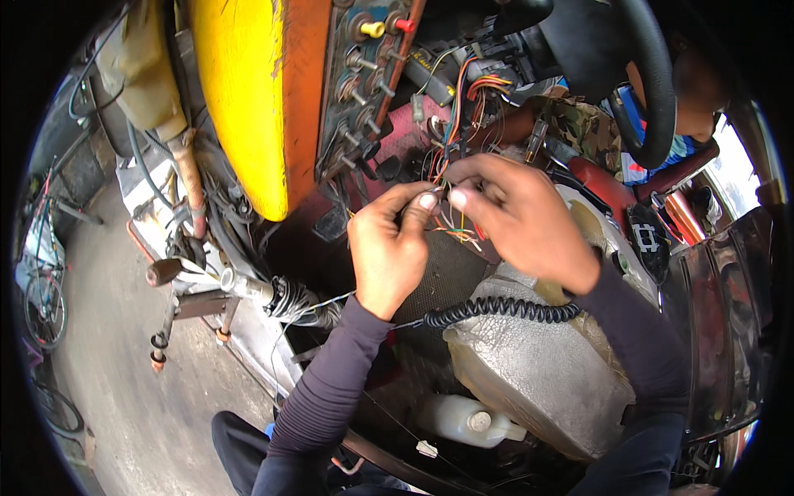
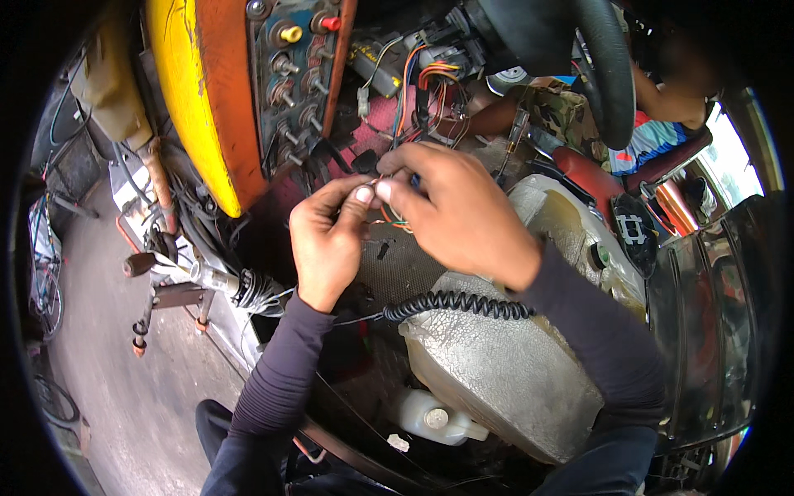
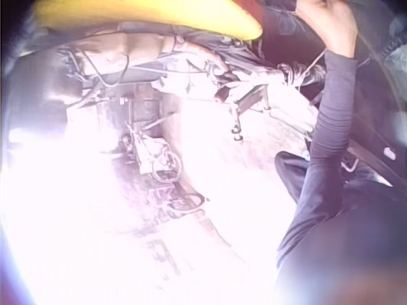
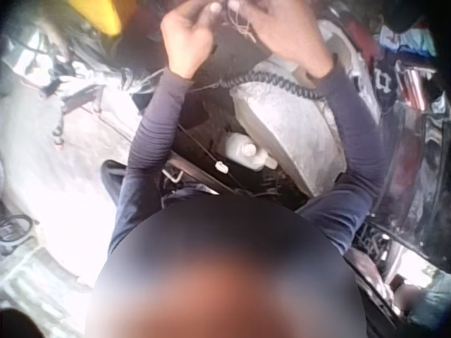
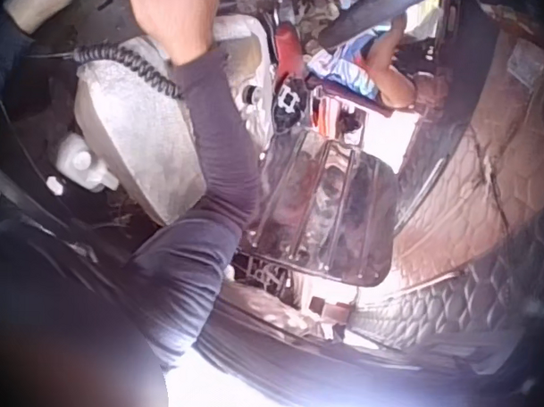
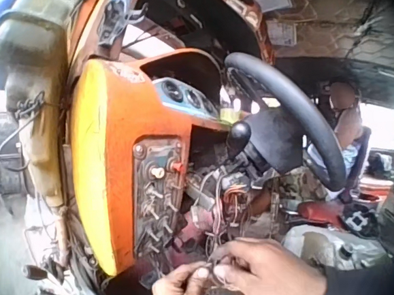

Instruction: The person works on a tangle of multicolored wires inside the cabin of a three-wheeled vehicle. They repeatedly separate, twist, and join individual wires by hand, occasionally using a small tool to strip or adjust connections. The hands remain in frame throughout, manipulating the wiring harness near the dashboard and steering column.

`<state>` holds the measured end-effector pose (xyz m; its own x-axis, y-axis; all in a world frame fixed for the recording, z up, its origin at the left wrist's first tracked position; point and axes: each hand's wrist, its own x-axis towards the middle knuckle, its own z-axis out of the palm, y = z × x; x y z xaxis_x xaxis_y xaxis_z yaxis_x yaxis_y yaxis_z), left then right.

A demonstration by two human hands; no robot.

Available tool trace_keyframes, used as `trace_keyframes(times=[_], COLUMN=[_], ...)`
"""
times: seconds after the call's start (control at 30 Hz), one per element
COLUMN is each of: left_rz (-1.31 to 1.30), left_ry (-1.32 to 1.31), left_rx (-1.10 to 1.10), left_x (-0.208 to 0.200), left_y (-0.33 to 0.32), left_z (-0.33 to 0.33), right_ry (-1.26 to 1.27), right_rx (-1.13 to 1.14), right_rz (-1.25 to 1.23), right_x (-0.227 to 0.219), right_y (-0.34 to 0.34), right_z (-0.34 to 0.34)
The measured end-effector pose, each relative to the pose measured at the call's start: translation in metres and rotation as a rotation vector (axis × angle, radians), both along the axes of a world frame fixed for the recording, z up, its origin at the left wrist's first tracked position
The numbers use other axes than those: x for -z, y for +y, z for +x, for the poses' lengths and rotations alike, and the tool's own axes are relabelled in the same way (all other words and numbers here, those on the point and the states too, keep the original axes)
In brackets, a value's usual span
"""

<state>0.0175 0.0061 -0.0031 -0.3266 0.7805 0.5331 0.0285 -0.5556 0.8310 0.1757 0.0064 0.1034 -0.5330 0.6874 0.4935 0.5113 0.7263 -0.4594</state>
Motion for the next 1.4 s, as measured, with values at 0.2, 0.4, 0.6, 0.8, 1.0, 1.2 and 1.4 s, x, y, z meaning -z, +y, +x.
trace_keyframes(times=[0.2,0.4,0.6,0.8,1.0,1.2,1.4], left_rz=[-0.071,0.021,-0.018,-0.006,-0.001,-0.456,-0.396], left_ry=[-0.002,0.095,0.073,0.219,0.197,-0.44,-0.693], left_rx=[0.15,0.174,0.188,0.11,-0.068,0.348,0.451], left_x=[0.01,0.017,0.019,0.024,0.023,0.053,0.061], left_y=[0.003,0.01,0.011,0.006,-0.063,-0.043,-0.006], left_z=[-0.006,-0.011,-0.013,-0.024,-0.003,0.027,0.013], right_ry=[-0.004,-0.117,-0.21,-0.125,-0.153,-0.584,-0.714], right_rx=[0.107,0.123,0.148,0.185,0.217,0.462,0.568], right_rz=[-0.094,-0.047,-0.161,-0.322,-0.309,0.136,-0.077], right_x=[0.041,0.069,0.062,0.068,0.072,0.031,0.035], right_y=[-0.03,0.0,0.009,0.014,0.014,0.011,0.005], right_z=[0.048,0.06,0.058,0.058,0.06,0.116,0.161])
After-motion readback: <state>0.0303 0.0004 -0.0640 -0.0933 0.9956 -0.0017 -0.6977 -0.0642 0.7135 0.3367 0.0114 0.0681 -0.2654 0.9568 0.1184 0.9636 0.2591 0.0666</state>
